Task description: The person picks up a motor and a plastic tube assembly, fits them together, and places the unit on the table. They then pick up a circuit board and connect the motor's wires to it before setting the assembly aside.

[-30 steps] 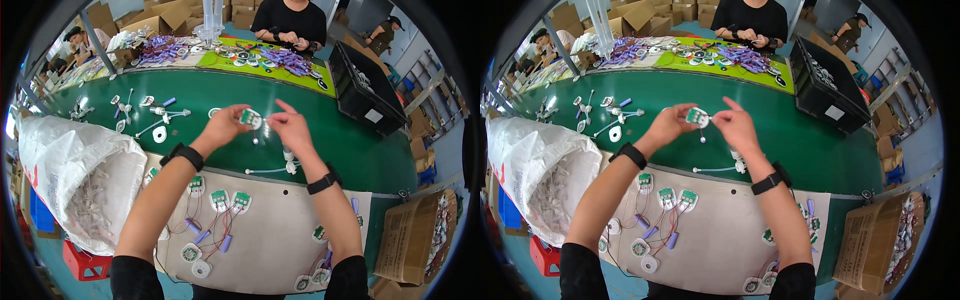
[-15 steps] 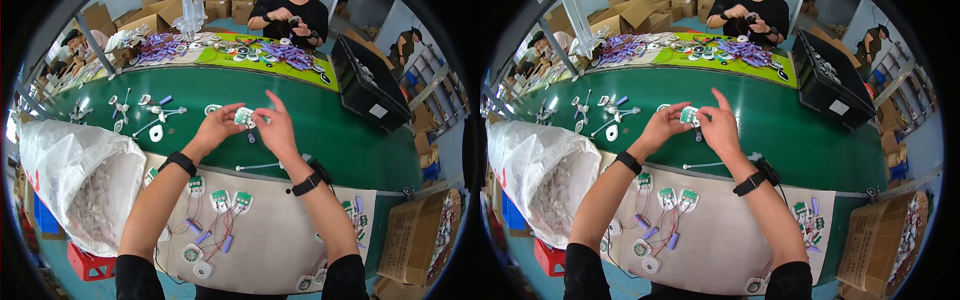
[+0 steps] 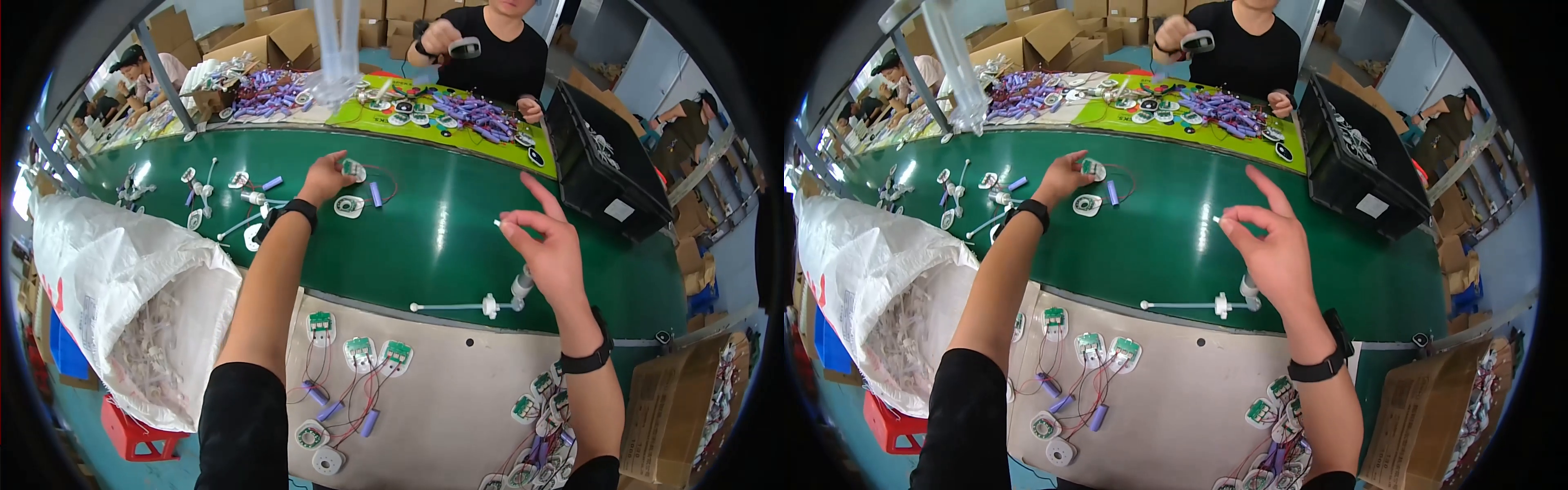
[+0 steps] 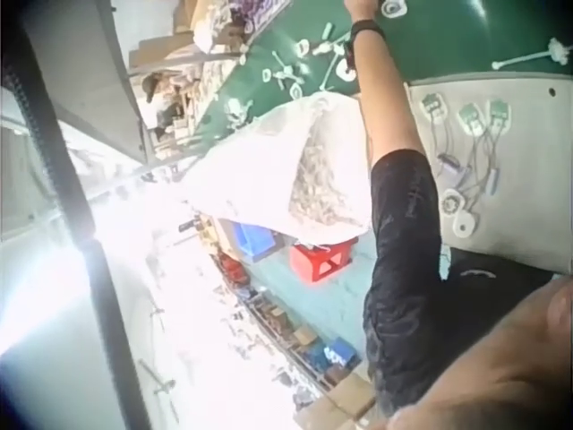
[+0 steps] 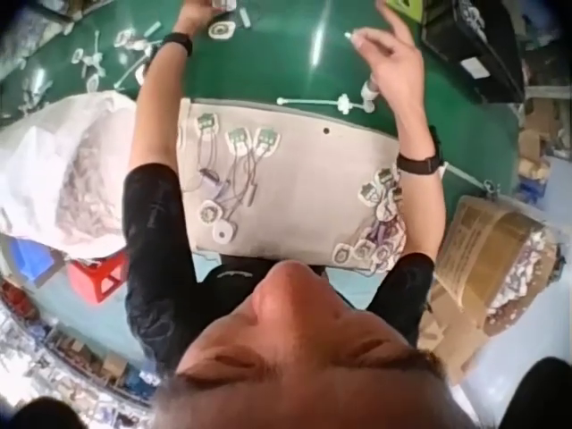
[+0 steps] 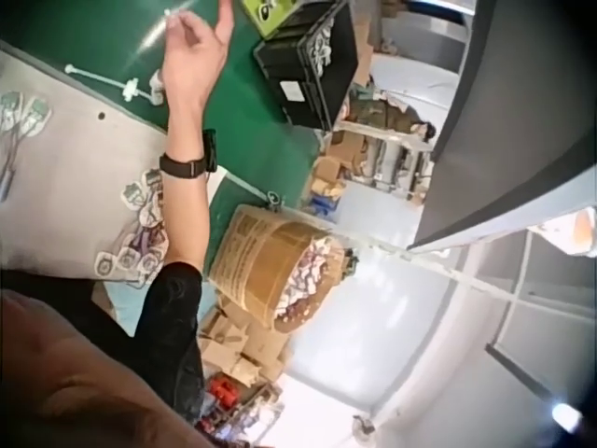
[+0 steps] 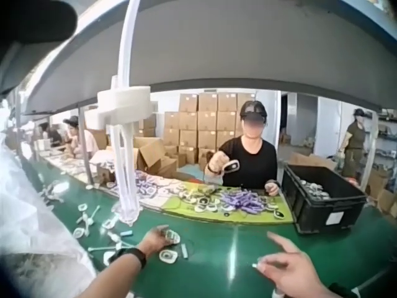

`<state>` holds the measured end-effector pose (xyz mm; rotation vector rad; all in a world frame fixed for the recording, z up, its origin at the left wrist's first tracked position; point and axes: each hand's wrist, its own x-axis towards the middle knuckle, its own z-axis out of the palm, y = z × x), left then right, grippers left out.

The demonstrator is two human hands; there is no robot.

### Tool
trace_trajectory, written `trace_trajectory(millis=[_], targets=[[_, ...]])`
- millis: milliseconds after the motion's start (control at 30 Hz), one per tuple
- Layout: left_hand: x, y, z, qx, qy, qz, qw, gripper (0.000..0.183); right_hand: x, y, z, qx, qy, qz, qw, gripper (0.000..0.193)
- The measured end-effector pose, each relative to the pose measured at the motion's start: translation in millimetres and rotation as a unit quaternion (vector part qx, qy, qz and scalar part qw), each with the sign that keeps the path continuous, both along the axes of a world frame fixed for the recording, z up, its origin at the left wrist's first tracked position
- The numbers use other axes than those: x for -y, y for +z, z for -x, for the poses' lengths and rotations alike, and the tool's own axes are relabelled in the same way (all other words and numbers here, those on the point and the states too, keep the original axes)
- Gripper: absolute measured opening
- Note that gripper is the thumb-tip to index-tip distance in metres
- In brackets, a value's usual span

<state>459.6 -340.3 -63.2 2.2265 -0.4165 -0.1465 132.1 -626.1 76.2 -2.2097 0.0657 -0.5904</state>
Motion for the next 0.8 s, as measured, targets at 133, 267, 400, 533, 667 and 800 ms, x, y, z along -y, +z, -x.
trace_trajectory(millis=[133, 267, 400, 533, 667, 800], targets=[[-12, 30, 11, 0.149, 0.028, -0.2, 0.968, 0.075, 9, 11, 18, 0.004, 0.016, -0.064, 0.998, 0.011], [-53, 93, 76, 0.173, 0.019, -0.109, 0.979, 0.052, 2, 39, 39, 0.031, -0.01, -0.055, 0.998, 0.01], [-72, 186, 201, 0.014, -0.008, -0.185, 0.983, 0.034, 2, 67, 72, 0.056, -0.023, -0.116, 0.991, 0.015], [-123, 189, 291, 0.126, -0.067, -0.06, 0.988, 0.02, 1, 96, 107, 0.083, 0.024, -0.238, 0.967, 0.022], [-142, 190, 387, 0.201, -0.064, 0.038, 0.977, 0.031, -23, 112, 136, 0.066, 0.041, -0.286, 0.955, 0.036], [-173, 167, 459, 0.112, -0.129, -0.036, 0.985, 0.038, -28, 113, 163, 0.026, 0.13, -0.374, 0.918, 0.038]])
